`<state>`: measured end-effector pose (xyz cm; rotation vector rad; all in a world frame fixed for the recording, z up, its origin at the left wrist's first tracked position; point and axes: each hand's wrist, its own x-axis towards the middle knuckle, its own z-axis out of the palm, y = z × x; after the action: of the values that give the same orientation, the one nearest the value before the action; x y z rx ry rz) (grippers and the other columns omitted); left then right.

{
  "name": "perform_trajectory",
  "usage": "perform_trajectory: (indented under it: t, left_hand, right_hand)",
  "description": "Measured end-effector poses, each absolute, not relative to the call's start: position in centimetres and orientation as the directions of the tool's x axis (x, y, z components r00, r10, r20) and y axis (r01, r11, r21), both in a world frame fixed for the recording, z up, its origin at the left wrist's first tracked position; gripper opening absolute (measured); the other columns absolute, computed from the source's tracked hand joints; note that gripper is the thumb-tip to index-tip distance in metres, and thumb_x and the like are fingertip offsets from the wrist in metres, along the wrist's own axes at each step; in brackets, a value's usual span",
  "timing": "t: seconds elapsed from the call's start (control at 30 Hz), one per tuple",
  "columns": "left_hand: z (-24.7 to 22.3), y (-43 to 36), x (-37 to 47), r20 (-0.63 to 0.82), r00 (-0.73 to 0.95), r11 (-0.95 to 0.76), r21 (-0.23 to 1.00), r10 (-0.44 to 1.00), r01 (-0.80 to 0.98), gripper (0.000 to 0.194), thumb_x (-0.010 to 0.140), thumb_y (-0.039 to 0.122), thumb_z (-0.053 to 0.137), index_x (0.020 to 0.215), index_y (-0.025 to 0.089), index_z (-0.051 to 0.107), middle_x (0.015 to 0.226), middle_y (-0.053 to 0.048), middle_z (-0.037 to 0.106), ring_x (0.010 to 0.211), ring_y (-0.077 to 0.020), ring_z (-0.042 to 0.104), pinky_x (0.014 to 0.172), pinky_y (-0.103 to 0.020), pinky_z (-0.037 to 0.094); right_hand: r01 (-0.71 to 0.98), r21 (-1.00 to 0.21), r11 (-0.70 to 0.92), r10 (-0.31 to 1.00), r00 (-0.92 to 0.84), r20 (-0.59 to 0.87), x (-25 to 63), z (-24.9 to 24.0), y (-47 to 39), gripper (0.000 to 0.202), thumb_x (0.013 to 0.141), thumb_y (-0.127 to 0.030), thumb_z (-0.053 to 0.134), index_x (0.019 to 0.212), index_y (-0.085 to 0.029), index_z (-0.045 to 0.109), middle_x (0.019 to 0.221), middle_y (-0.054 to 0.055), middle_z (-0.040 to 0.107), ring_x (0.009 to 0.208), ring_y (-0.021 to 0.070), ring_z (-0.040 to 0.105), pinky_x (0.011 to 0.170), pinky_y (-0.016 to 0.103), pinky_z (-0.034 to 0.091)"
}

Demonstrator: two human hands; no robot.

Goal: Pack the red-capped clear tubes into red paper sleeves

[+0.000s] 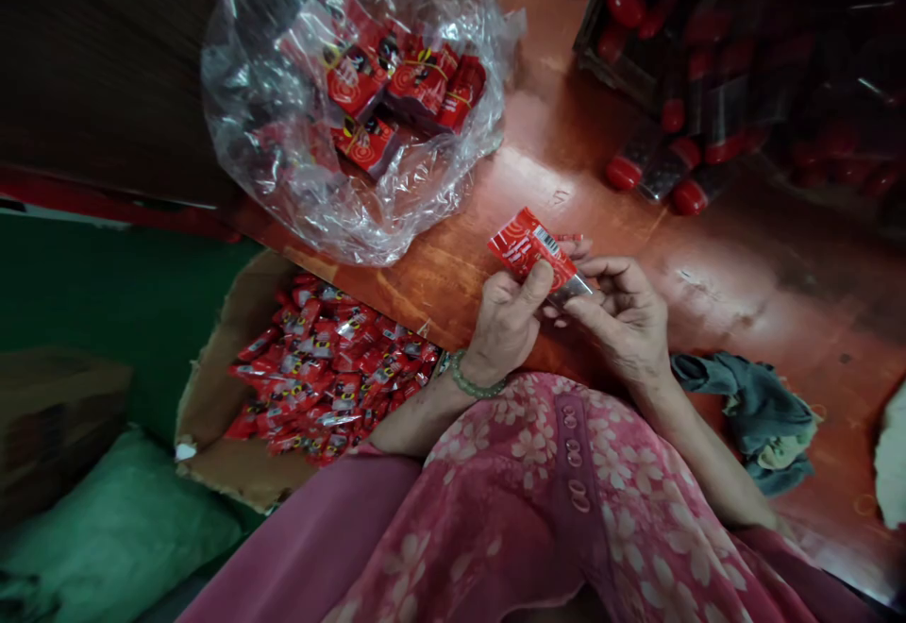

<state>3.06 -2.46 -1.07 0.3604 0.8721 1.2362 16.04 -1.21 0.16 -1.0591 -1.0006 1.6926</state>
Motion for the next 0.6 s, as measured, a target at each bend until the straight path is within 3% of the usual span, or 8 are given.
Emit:
perform_trajectory:
  t: [0.17, 0.27, 0.37, 0.6]
  left_hand:
    - [-1.3, -2.9, 3.9, -0.353, 0.105, 0.331, 0.678, 0.930, -0.656, 0.053, 0.086, 0.063, 0.072, 0.111, 0.017, 0.077, 0.125, -0.012, 0.076, 0.101, -0.0212, 0.073, 0.074, -0.026, 0.056]
    - [-1.6, -3.3, 4.3, -0.312, 0.117, 0.309, 0.686, 0.943, -0.659, 0.046, 0.088, 0.059, 0.072, 0.109, 0.019, 0.078, 0.132, -0.010, 0.073, 0.117, -0.0234, 0.071, 0.093, -0.031, 0.057]
    - [-1.7, -3.6, 4.3, -0.257, 0.132, 0.281, 0.720, 0.957, -0.635, 0.041, 0.091, 0.057, 0.070, 0.109, 0.021, 0.078, 0.130, -0.008, 0.074, 0.130, -0.0241, 0.065, 0.112, -0.036, 0.050]
    - [-1.0, -4.8, 2.5, -0.236, 0.151, 0.280, 0.826, 0.960, -0.489, 0.046, 0.089, 0.065, 0.067, 0.103, 0.022, 0.080, 0.123, -0.007, 0.077, 0.134, -0.0270, 0.063, 0.119, -0.044, 0.047]
  right_hand:
    - [-0.284, -0.926, -0.248, 0.956, -0.225, -0.188, 16.0, -0.4, -0.9, 0.036, 0.076, -0.030, 0.091, 0.097, -0.028, 0.061, 0.086, -0.008, 0.076, 0.058, 0.0130, 0.075, 0.061, 0.028, 0.068]
    - [-0.274, -0.938, -0.210, 0.964, -0.220, -0.152, 16.1, -0.6, -0.6, 0.040, 0.072, -0.033, 0.094, 0.091, -0.027, 0.059, 0.077, -0.009, 0.072, 0.056, 0.0110, 0.072, 0.060, 0.025, 0.066]
    - [-0.266, -0.947, -0.183, 0.971, -0.200, -0.131, 16.2, -0.6, -0.5, 0.042, 0.068, -0.034, 0.096, 0.086, -0.025, 0.059, 0.074, -0.009, 0.070, 0.055, 0.0079, 0.067, 0.056, 0.019, 0.061]
    - [-0.248, -0.947, -0.207, 0.955, -0.261, -0.140, 15.7, 0.4, -1.1, 0.048, 0.059, -0.034, 0.100, 0.074, -0.022, 0.056, 0.068, -0.010, 0.063, 0.051, 0.0046, 0.055, 0.052, 0.016, 0.053]
